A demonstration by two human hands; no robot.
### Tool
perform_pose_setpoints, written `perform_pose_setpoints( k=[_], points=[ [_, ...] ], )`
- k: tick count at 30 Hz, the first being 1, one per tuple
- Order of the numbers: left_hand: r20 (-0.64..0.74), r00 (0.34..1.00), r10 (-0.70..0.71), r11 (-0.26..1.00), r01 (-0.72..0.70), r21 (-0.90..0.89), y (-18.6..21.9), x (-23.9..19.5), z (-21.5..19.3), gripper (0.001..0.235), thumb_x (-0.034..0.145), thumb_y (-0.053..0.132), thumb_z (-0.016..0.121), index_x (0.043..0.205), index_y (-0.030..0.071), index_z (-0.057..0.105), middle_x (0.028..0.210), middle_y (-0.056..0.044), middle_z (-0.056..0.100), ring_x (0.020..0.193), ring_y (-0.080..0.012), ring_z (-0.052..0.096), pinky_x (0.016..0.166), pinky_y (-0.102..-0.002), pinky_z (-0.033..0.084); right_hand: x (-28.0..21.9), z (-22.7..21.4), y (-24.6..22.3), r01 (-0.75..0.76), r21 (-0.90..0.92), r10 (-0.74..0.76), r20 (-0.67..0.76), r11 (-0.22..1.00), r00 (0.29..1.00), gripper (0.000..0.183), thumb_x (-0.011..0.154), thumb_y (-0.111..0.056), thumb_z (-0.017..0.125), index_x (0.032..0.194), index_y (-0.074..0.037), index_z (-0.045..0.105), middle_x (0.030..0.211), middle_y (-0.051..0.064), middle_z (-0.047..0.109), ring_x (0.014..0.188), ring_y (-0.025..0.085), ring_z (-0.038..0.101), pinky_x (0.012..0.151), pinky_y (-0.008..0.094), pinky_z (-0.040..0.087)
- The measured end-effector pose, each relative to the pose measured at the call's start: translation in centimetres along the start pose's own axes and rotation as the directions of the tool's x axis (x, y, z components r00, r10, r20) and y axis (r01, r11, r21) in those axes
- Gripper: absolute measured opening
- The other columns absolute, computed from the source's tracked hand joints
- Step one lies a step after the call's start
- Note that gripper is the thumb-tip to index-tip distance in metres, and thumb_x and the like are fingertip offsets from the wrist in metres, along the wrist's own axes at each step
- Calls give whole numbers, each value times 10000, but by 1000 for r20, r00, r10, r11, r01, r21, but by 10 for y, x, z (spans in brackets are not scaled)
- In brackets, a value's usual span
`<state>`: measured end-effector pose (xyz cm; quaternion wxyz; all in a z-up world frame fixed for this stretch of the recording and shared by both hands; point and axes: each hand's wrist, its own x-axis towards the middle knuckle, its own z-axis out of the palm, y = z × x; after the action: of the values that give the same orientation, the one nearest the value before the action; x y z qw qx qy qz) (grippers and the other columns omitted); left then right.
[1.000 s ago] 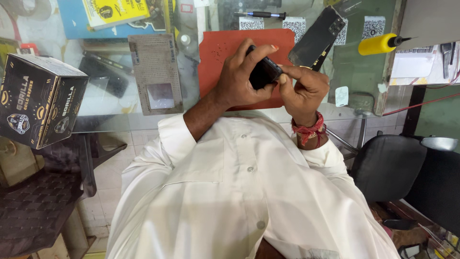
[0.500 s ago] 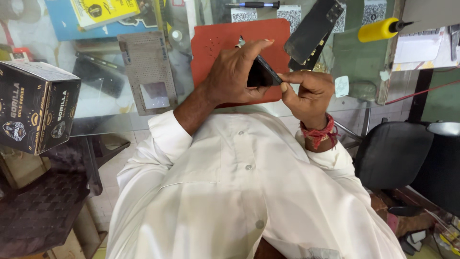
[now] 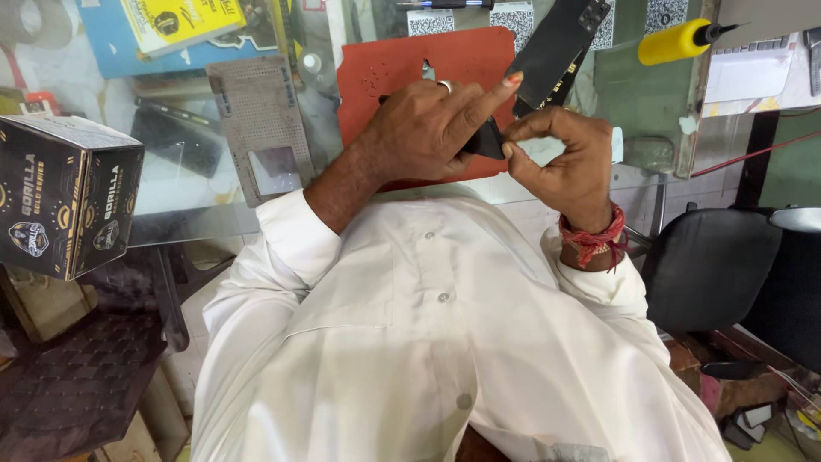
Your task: The person disassembles a smartphone using a screwdriver, removes the back cover, and manipulates internal components on a workbench. The person then reassembles the phone by aligning the back cover and securing it.
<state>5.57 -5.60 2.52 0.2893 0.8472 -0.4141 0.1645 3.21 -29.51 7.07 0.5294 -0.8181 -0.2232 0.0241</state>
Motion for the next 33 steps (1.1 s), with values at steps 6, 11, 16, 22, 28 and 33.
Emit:
perform_pose_setpoints(
  k=[6, 11, 16, 22, 28, 33],
  points=[
    [19, 999, 44, 995, -42, -93, 5, 3, -2, 999, 906, 452, 847, 1613, 42, 273, 896, -30, 525, 636, -177, 507, 560, -356, 436, -2, 3, 0, -85, 226, 66, 88, 970, 994, 224, 958, 40, 721, 1181, 62, 710, 994, 107, 750, 909, 128, 738, 818, 253, 601],
    [40, 995, 90, 995, -88, -50, 1, 0, -1, 872, 988, 373, 800, 1618, 59, 286, 895, -34, 548, 628, -178, 519, 547, -350, 437, -18, 16, 25, -67, 103, 68, -7, 992, 998, 112, 941, 68, 731, 1052, 72, 718, 868, 90, 741, 778, 117, 714, 697, 250, 560],
    [92, 986, 139, 977, -121, -174, -3, 1, 3, 795, 989, 245, 716, 1644, 102, 288, 913, -40, 560, 674, -208, 565, 591, -377, 455, -31, 28, 49, -44, 145, 62, -115, 988, 991, 35, 958, 98, 673, 973, 88, 703, 867, 97, 735, 742, 110, 681, 636, 242, 529],
    [229, 946, 230, 973, -218, -76, -5, 20, 10, 794, 1005, 152, 667, 1674, 226, 247, 949, -33, 561, 657, -199, 597, 545, -395, 451, -50, 30, 65, -46, 182, 86, -220, 982, 972, 13, 998, 108, 660, 1007, 114, 668, 887, 125, 705, 724, 104, 628, 645, 224, 488],
    [-45, 989, 141, 989, -143, -39, -15, 12, -6, 1101, 674, 462, 824, 1574, 161, 265, 1069, -87, 575, 994, -305, 645, 956, -543, 520, -58, 49, 86, 37, 594, 278, -429, 803, 859, 127, 1043, 61, 633, 1151, 105, 684, 1020, 139, 736, 855, 134, 694, 775, 267, 577],
    [-317, 560, -765, 590, 412, -694, 9, -14, 17, 798, 916, 298, 839, 1531, 142, 355, 1219, -80, 552, 1092, -197, 604, 932, -370, 579, -59, 53, 90, 130, 647, 304, -514, 751, 802, 133, 1034, 40, 621, 1150, 81, 673, 1059, 143, 741, 923, 164, 726, 855, 305, 610]
  ],
)
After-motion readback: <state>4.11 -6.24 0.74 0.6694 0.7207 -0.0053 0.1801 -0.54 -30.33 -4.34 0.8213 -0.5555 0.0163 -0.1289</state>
